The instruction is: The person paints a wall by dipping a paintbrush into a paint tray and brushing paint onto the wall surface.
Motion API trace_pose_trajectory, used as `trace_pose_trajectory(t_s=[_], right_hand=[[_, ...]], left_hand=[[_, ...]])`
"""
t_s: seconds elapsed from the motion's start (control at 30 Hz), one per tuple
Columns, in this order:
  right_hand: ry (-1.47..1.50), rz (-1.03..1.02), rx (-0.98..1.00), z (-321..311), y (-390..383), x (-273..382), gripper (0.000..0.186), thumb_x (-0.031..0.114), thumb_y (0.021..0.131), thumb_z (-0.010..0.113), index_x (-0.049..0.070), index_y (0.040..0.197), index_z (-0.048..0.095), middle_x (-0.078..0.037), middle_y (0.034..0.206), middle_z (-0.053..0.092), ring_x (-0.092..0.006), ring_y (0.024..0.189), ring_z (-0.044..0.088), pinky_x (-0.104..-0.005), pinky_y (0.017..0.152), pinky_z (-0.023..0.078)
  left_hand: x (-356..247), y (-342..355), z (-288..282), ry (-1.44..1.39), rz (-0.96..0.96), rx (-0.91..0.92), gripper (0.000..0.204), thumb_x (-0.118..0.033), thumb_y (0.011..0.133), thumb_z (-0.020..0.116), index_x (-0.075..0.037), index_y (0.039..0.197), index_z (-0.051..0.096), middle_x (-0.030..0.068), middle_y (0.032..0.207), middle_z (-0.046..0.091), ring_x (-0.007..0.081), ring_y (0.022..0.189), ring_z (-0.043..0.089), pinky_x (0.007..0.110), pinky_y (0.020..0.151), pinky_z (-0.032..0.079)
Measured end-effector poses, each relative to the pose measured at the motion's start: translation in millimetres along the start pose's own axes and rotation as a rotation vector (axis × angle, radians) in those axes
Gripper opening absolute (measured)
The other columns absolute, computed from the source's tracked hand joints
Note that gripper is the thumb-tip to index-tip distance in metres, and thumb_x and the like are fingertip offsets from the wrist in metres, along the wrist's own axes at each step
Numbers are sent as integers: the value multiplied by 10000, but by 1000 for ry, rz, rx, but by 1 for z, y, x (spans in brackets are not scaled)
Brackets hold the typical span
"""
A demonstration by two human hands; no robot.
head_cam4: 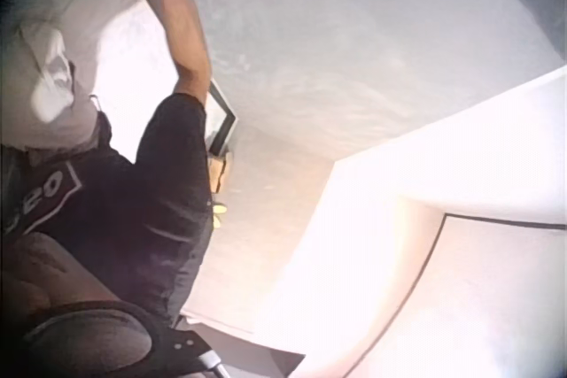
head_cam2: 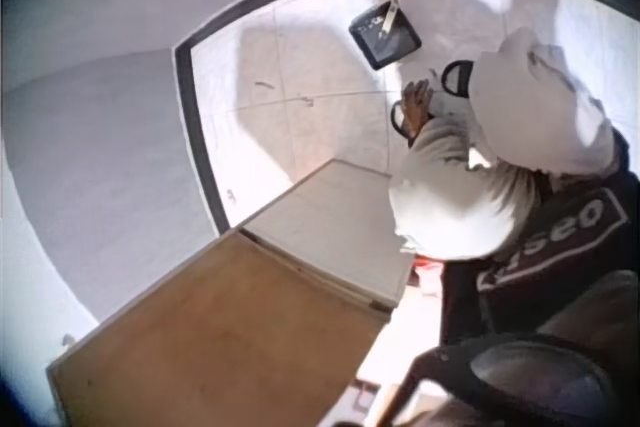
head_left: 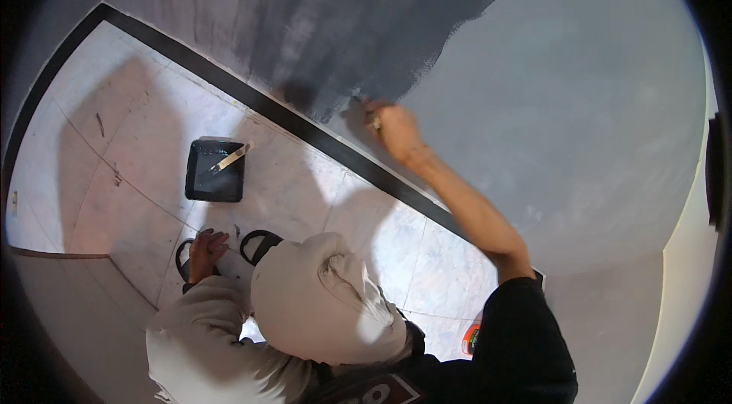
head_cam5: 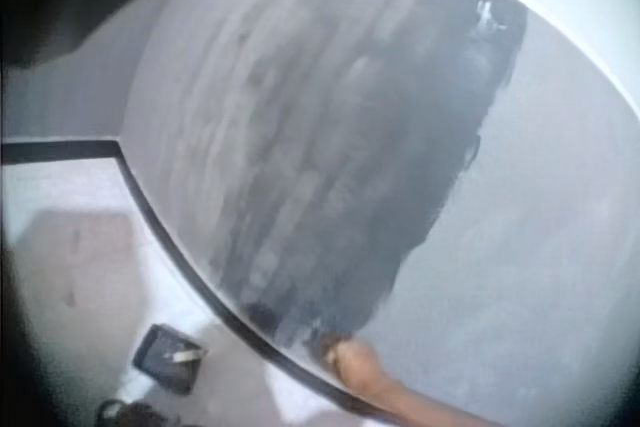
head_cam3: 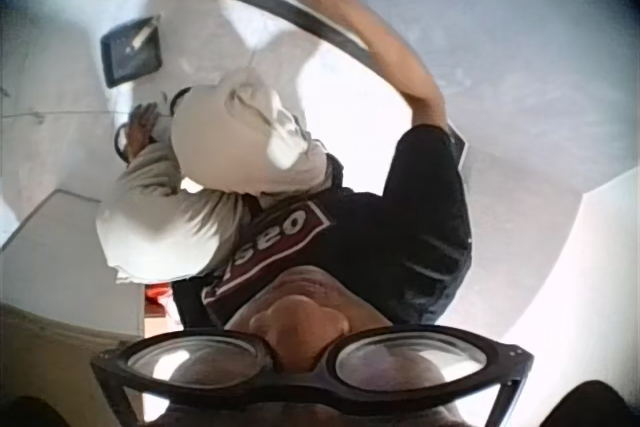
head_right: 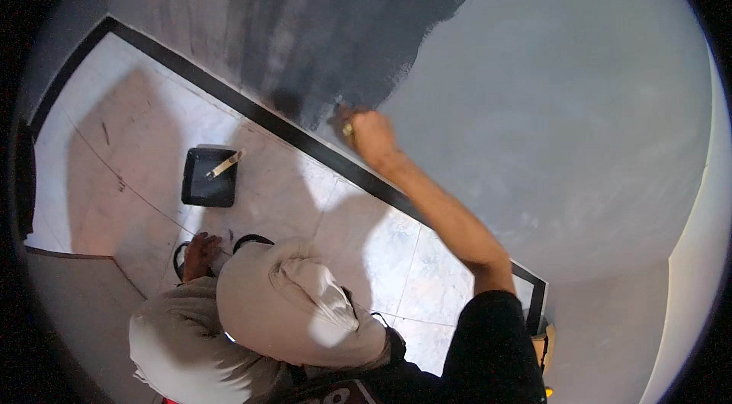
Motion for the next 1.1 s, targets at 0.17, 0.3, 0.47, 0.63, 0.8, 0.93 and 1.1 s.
trace_pose_trajectory(t_s=[0.17, 0.3, 0.47, 0.63, 0.8, 0.93, 1.1], right_hand=[[145, -120, -547, -133, -6, 11, 436, -36, 786, 684, 111, 1197, 698, -141, 1101, 678, -287, 847, 695, -372, 715, 566], [-6, -185, -1071, -176, -21, 21, 521, -60, 805, 696, 136, 1287, 666, -105, 1119, 659, -207, 809, 673, -303, 680, 551], [109, -70, -897, -71, -24, 13, 592, -31, 813, 718, 208, 1348, 636, -130, 1070, 656, -246, 825, 665, -329, 708, 537], [404, 207, -664, 30, -51, 16, 479, 16, 860, 671, 126, 1325, 641, -177, 980, 653, -297, 818, 653, -371, 728, 520], [575, 193, -624, 10, -39, 18, 348, 73, 907, 640, -1, 1247, 661, -194, 911, 654, -299, 784, 632, -371, 734, 507], [358, 93, -932, -119, -32, 9, 341, 43, 912, 637, 6, 1251, 663, -156, 877, 649, -236, 752, 631, -332, 690, 502], [140, 40, -1221, -160, -30, 16, 394, 20, 888, 659, 33, 1282, 655, -153, 889, 633, -219, 733, 627, -314, 669, 504]], left_hand=[[1, -4, 2, -29, 17, 18, 574, -418, 981, 576, 26, 1328, 470, 220, 1253, 613, 335, 1147, 635, 453, 945, 528], [-4, -8, 16, 57, -53, -58, 549, -342, 981, 582, 48, 1344, 446, 243, 1239, 611, 336, 1122, 649, 435, 931, 538], [16, 11, -19, -36, -49, -4, 583, -325, 978, 582, 68, 1372, 407, 252, 1228, 617, 337, 1118, 649, 431, 930, 536], [18, 14, -17, 182, 94, 102, 552, -278, 993, 539, 78, 1387, 389, 258, 1231, 620, 340, 1110, 650, 421, 909, 545], [-6, -1, -30, 553, 277, 142, 488, -270, 1030, 459, 62, 1382, 397, 250, 1264, 611, 343, 1127, 645, 427, 939, 541], [2, 0, 9, 268, 43, 84, 526, -327, 1043, 421, 60, 1396, 379, 261, 1283, 593, 361, 1147, 635, 447, 986, 518], [2, -4, 0, -9, -35, -27, 536, -317, 1027, 466, 70, 1389, 381, 279, 1294, 575, 377, 1135, 639, 461, 977, 523]])
Point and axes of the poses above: each hand's wrist, its own y-axis towards the middle knuckle, its own z-axis out of the palm, x = y × z, the point moved 6 cm from there along y, towards the middle knuckle
